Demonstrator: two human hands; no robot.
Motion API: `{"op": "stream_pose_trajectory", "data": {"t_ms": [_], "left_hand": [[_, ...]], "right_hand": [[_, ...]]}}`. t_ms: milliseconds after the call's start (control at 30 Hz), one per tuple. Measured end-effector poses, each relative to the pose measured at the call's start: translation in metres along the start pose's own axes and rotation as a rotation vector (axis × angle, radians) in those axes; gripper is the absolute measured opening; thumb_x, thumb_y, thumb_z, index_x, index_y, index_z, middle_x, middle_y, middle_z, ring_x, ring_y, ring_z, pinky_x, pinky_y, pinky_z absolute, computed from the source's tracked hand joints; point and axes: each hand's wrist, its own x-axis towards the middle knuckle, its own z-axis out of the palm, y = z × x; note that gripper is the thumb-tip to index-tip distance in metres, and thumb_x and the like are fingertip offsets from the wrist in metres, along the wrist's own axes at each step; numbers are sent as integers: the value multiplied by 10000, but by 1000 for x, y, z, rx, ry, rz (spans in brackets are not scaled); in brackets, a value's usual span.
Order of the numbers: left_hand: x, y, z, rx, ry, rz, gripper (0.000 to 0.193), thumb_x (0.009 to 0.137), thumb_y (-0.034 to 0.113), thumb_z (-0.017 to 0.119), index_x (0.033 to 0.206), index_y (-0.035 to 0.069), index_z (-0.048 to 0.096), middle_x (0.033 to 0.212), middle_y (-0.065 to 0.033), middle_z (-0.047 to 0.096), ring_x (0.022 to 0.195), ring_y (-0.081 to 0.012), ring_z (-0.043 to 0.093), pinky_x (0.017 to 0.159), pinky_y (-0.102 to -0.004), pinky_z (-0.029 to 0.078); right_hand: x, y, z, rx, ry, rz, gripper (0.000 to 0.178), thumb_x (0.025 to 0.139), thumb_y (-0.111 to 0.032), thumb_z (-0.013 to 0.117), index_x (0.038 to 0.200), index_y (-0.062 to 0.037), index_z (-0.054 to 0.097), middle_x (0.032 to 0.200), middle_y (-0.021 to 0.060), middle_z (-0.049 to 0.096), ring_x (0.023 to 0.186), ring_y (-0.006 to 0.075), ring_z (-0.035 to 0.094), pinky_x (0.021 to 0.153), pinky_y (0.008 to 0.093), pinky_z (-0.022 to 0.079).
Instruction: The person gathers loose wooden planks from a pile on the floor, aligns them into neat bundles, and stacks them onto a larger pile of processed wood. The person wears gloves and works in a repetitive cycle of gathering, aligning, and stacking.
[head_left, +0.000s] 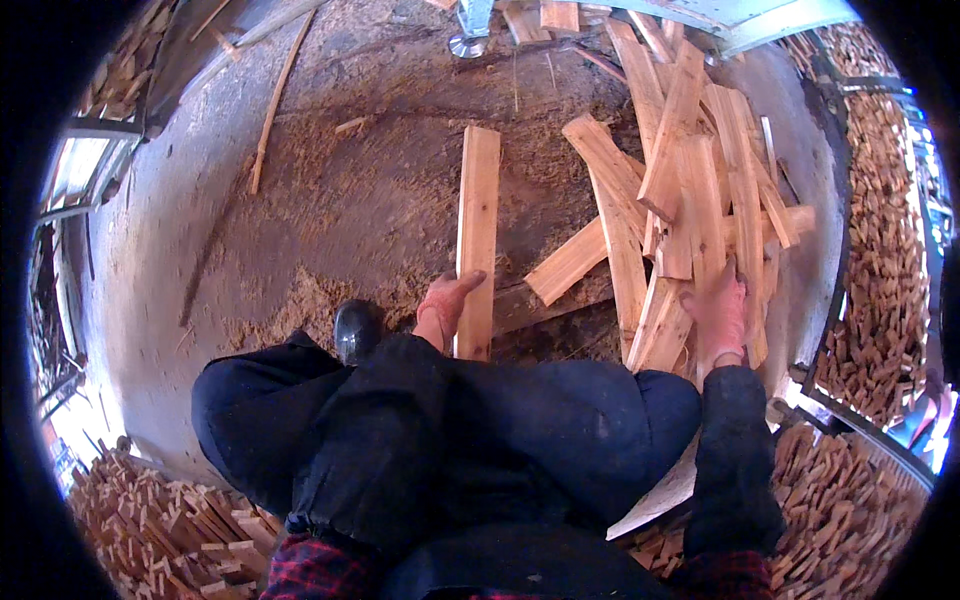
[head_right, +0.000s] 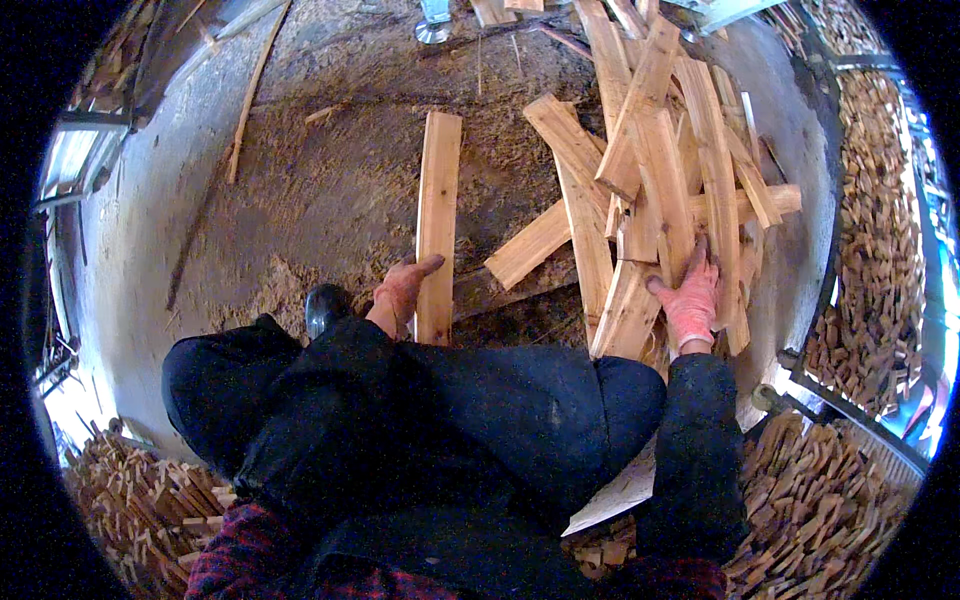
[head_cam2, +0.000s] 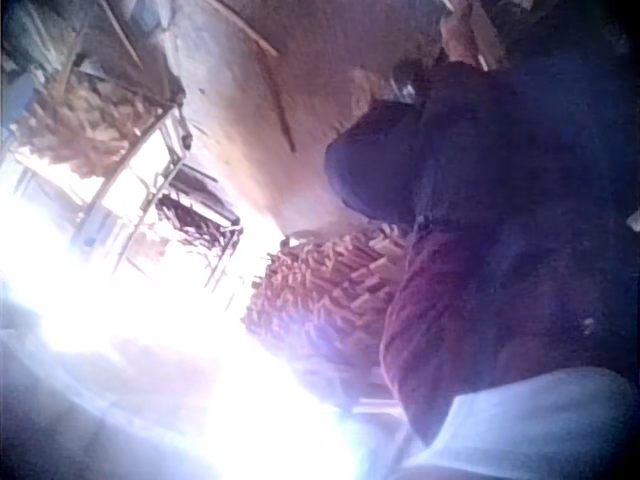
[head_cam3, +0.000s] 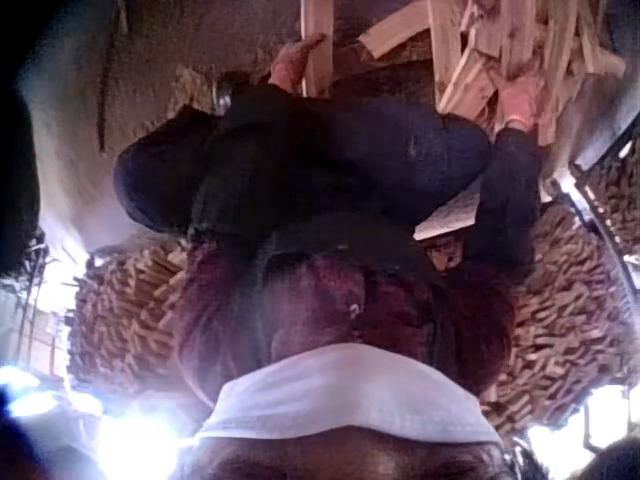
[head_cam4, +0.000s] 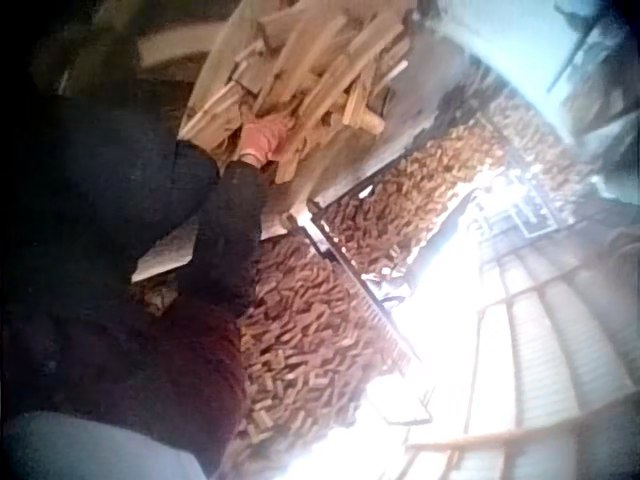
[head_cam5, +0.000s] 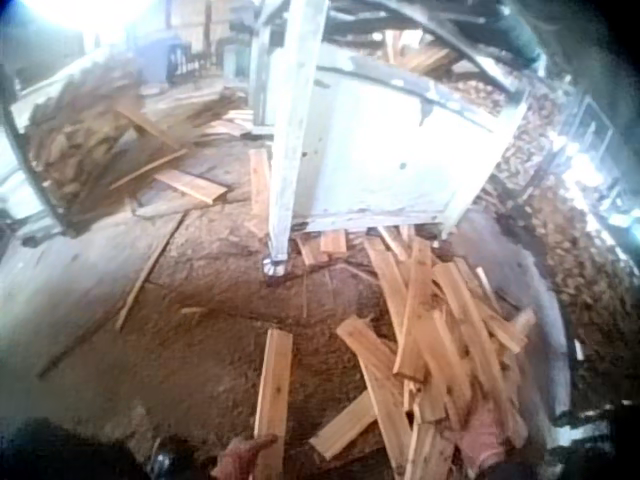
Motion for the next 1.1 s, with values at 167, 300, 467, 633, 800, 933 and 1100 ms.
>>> {"op": "stream_pose_trajectory", "data": {"t_ms": [167, 300, 467, 633, 800, 933, 1100], "left_hand": [[8, -9, 6, -372, -56, -61, 436, 854, 275, 781, 1138, -16, 621, 970, -134, 696, 804, -271, 689, 704, -424, 566], [17, -33, 6, -461, -36, -22, 580, 853, 382, 747, 1228, -33, 593, 1060, -135, 681, 887, -257, 674, 769, -400, 542], [14, -30, -7, -533, -53, -61, 757, 867, 657, 619, 1271, 17, 598, 1125, -120, 671, 973, -245, 648, 854, -399, 516], [17, -5, 28, -798, -337, 90, 872, 872, 771, 497, 1325, 30, 579, 1213, -130, 653, 1076, -256, 629, 931, -410, 500], [-4, -3, 12, -237, 131, -20, 871, 828, 632, 675, 1389, -9, 494, 1262, -158, 618, 1103, -268, 614, 916, -410, 494], [-18, 19, 36, -187, 71, -14, 787, 822, 491, 752, 1361, -23, 498, 1222, -152, 630, 1067, -267, 621, 898, -411, 499], [6, -1, 32, -227, 80, 54, 742, 828, 442, 766, 1336, -36, 514, 1183, -152, 654, 1037, -270, 640, 896, -405, 504]], "right_hand": [[4, -2, -22, 176, 59, -149, 1088, 685, -470, 841, 1492, 36, 316, 1393, 290, 509, 1296, 384, 513, 1094, 407, 414], [-10, -94, -92, 45, 172, -243, 1061, 683, -527, 831, 1457, 41, 378, 1358, 265, 555, 1256, 381, 551, 1060, 418, 444], [-36, -219, -71, 249, -139, -374, 1073, 686, -580, 804, 1451, 40, 381, 1362, 272, 546, 1248, 394, 550, 1053, 425, 443], [-40, -232, 17, 306, -316, -493, 1065, 743, -601, 751, 1481, 48, 338, 1373, 299, 523, 1309, 396, 493, 1103, 418, 397], [-27, -161, 2, 100, 243, -410, 1059, 751, -626, 723, 1491, 26, 339, 1464, 309, 425, 1398, 426, 366, 1189, 459, 259], [31, -133, -24, 28, 167, -158, 1096, 727, -662, 729, 1483, 33, 346, 1449, 308, 441, 1379, 434, 384, 1169, 463, 292], [92, -172, -25, 164, -17, 8, 1151, 687, -683, 753, 1484, 32, 333, 1396, 297, 507, 1290, 422, 503, 1070, 467, 422]]}}
